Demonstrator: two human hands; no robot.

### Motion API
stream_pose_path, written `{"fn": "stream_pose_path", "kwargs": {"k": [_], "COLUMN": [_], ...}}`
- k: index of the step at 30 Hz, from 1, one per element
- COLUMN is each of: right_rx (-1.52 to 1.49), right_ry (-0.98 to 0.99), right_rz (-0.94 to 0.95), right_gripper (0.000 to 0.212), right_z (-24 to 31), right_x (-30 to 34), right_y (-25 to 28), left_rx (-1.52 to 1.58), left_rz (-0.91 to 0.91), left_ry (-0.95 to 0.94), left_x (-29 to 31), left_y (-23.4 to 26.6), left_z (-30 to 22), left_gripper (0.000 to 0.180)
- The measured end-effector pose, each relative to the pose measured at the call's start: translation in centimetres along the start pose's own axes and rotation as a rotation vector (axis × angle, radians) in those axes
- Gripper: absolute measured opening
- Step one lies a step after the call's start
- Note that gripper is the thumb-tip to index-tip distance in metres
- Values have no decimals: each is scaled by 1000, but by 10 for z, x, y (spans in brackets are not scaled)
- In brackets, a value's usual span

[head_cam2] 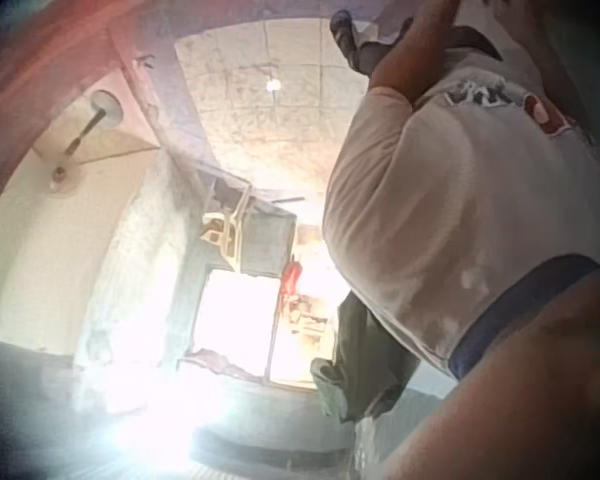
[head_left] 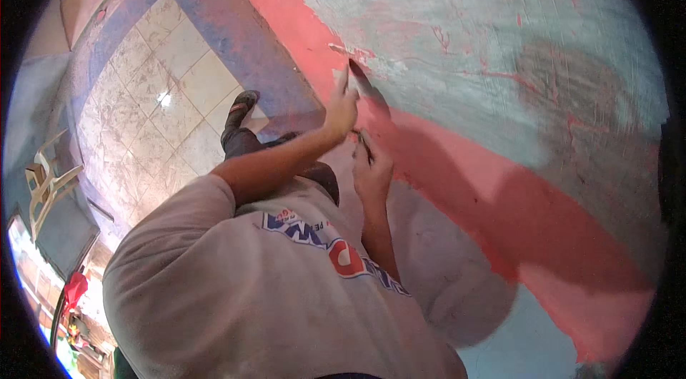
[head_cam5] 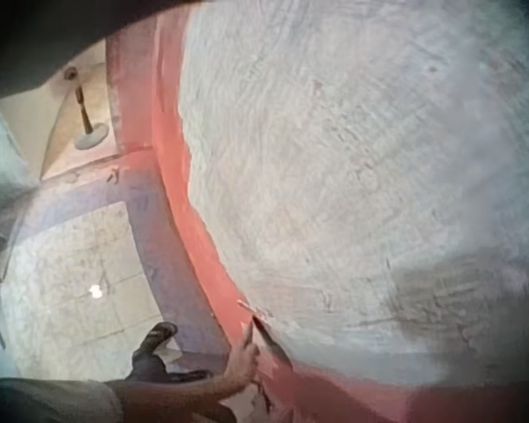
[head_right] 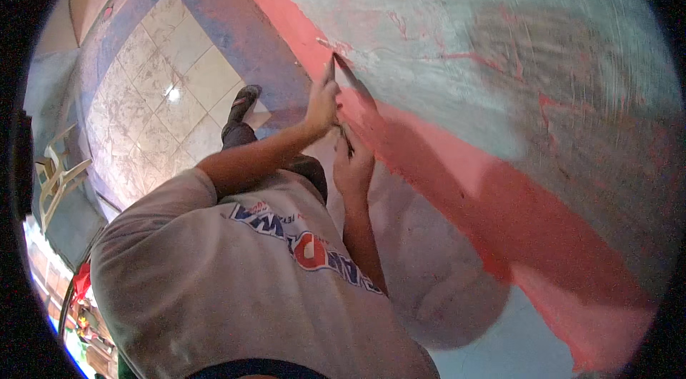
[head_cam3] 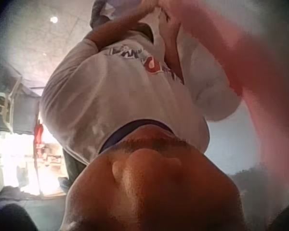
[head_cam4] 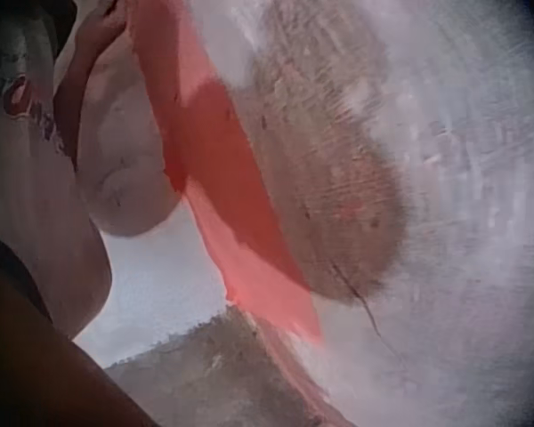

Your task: The person scrapes old paint or plaster from a room wall using a scraper tool.

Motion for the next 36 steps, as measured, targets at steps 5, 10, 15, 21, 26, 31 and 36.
{"fn": "stream_pose_path", "kwargs": {"k": [5,10,15,21,26,31,36], "right_rx": [-185,-277,-130,-259,-281,-236,-211], "right_ry": [-396,-395,-186,-165,-217,-102,-273], "right_rz": [38,69,-20,-1,-58,15,29], "right_gripper": [34,34,32,25,26,31,30], "right_z": [-11,-17,15,-4,5,4,21], "right_x": [36,2,20,-12,22,-17,27], "right_y": [23,-5,26,-13,8,-7,20], "left_rx": [-16,-71,-145,-125,-112,-183,-88], "left_rz": [51,-15,100,28,71,-14,65], "left_ry": [1,52,-190,90,126,152,198], "left_x": [37,6,14,-21,19,-16,36], "left_y": [-14,-4,-12,1,-3,1,-15], "left_z": [-12,-12,-5,-8,-8,-12,-37], "left_gripper": [69,69,76,75,76,74,77]}}
Point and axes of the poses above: each hand's wrist, its own x-axis away from the middle knuckle, its own y-axis out of the back of the hand, z = x × y, the point moved 6 cm from there along -x, towards the middle knuckle, and after that the axes turned 6 degrees about -z, right-handed, at the moved point
